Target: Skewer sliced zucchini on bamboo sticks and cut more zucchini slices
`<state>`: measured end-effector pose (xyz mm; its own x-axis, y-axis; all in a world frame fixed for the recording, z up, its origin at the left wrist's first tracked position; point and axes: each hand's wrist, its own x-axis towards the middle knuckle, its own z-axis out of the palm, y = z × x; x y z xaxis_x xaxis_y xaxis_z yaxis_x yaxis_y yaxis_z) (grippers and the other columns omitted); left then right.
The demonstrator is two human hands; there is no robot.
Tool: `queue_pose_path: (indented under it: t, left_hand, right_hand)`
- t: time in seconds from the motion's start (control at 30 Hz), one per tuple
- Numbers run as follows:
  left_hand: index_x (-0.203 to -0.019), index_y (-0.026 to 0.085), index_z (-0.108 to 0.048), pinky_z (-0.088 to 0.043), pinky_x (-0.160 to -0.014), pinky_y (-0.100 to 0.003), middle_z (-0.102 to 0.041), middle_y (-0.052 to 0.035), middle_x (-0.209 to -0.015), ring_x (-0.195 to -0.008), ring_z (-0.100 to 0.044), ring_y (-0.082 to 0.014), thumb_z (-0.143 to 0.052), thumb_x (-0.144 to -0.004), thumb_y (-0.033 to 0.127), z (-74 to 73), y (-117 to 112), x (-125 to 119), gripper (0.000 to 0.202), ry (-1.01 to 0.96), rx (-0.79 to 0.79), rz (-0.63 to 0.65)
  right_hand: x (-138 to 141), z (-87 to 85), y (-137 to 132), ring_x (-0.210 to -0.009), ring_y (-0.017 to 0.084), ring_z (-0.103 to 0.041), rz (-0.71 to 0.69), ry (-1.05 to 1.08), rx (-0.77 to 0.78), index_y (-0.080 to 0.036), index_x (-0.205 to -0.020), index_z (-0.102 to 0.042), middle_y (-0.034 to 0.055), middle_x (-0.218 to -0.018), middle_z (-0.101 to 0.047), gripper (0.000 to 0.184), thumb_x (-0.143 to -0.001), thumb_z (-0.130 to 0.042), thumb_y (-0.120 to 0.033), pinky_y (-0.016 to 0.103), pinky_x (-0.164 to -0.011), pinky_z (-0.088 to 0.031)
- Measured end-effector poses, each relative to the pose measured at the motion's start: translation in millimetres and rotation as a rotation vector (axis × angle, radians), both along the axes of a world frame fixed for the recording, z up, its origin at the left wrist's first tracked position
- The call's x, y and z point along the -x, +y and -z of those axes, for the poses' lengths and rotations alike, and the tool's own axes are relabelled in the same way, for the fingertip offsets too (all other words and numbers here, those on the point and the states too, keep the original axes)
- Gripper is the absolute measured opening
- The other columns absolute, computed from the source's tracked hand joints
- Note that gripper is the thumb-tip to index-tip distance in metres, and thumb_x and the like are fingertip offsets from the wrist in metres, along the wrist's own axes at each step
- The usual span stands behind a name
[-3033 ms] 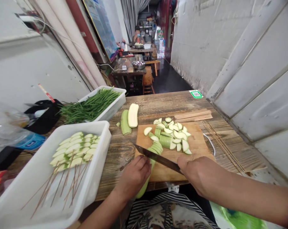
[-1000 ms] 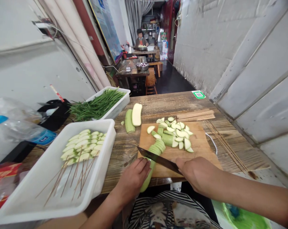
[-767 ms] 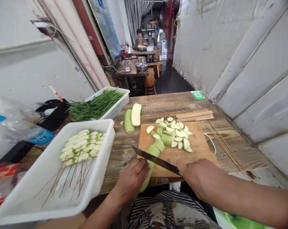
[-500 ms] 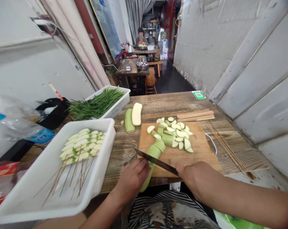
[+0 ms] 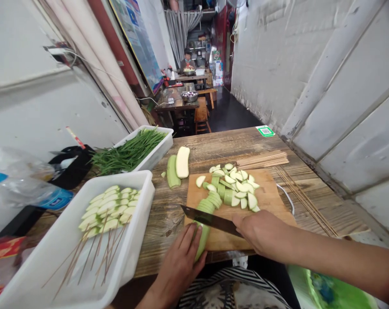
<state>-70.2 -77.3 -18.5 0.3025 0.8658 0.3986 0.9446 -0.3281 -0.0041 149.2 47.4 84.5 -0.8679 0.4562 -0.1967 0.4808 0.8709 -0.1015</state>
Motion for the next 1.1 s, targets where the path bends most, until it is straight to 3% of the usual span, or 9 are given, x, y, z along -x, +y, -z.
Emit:
queue_pose_path:
  t: [0.2, 0.37, 0.57, 0.77, 0.87, 1.1]
  left_hand:
    - [-0.125, 0.009, -0.041, -0.045, -0.090, -0.043, -0.049, -0.0181, -0.121, -0.114, -0.044, -0.0284, -0.050, -0.080, 0.024, -5.9, 25.1, -1.3, 0.048, -0.036, 0.016, 0.018]
    - [-0.124, 0.010, -0.043, -0.044, -0.091, -0.043, -0.050, -0.0177, -0.119, -0.112, -0.046, -0.0279, -0.049, -0.081, 0.029, -5.7, 38.1, -6.5, 0.047, -0.072, 0.031, 0.002]
    - [-0.127, 0.010, -0.041, -0.042, -0.094, -0.043, -0.049, -0.0171, -0.123, -0.115, -0.044, -0.0279, -0.047, -0.083, 0.033, -15.8, 35.6, 1.2, 0.050, -0.077, 0.136, 0.059]
    - [-0.124, 0.013, -0.045, -0.042, -0.095, -0.040, -0.047, -0.0149, -0.128, -0.119, -0.042, -0.0256, -0.048, -0.083, 0.033, -24.5, 29.9, 6.9, 0.046, -0.020, 0.216, 0.121]
    - [-0.122, 0.014, -0.046, -0.044, -0.093, -0.040, -0.048, -0.0144, -0.128, -0.118, -0.044, -0.0252, -0.049, -0.083, 0.033, -25.0, 30.0, 5.2, 0.044, 0.000, 0.224, 0.105]
    - [-0.130, 0.016, -0.039, -0.043, -0.094, -0.041, -0.041, -0.0149, -0.134, -0.123, -0.039, -0.0262, -0.050, -0.082, 0.034, -20.0, 29.9, 3.9, 0.052, -0.067, 0.241, 0.034]
  right_hand:
    - [13.1, 2.0, 19.0, -0.052, 0.019, -0.063, -0.003, -0.017, -0.125, -0.014, -0.092, -0.052, 0.0046, -0.063, -0.068, 0.012, -0.081, -0.047, -0.013, 0.025, -0.041, -0.027]
    - [16.0, 0.6, 21.4, -0.052, 0.019, -0.063, 0.003, -0.019, -0.141, -0.013, -0.092, -0.052, 0.0047, -0.062, -0.068, 0.010, -0.084, -0.045, -0.015, 0.025, -0.041, -0.022]
    - [-2.5, -34.6, 15.9, -0.041, 0.017, -0.055, 0.059, 0.031, -0.234, -0.016, -0.085, -0.048, 0.0019, -0.050, -0.061, 0.006, -0.086, -0.043, -0.019, 0.027, -0.041, -0.013]
    - [-25.5, -63.9, 16.1, -0.032, 0.014, -0.045, 0.194, 0.185, -0.340, -0.018, -0.081, -0.042, -0.0015, -0.041, -0.051, 0.018, -0.091, -0.032, -0.029, 0.027, -0.040, -0.012]
    - [-28.7, -61.1, 14.3, -0.033, 0.014, -0.045, 0.170, 0.155, -0.323, -0.019, -0.080, -0.042, -0.0017, -0.041, -0.050, 0.018, -0.091, -0.031, -0.028, 0.027, -0.040, -0.012]
    - [-27.1, -35.0, 5.8, -0.033, 0.013, -0.047, 0.075, 0.108, -0.271, -0.018, -0.084, -0.044, -0.0007, -0.044, -0.056, 0.006, -0.088, -0.039, -0.019, 0.027, -0.040, -0.011]
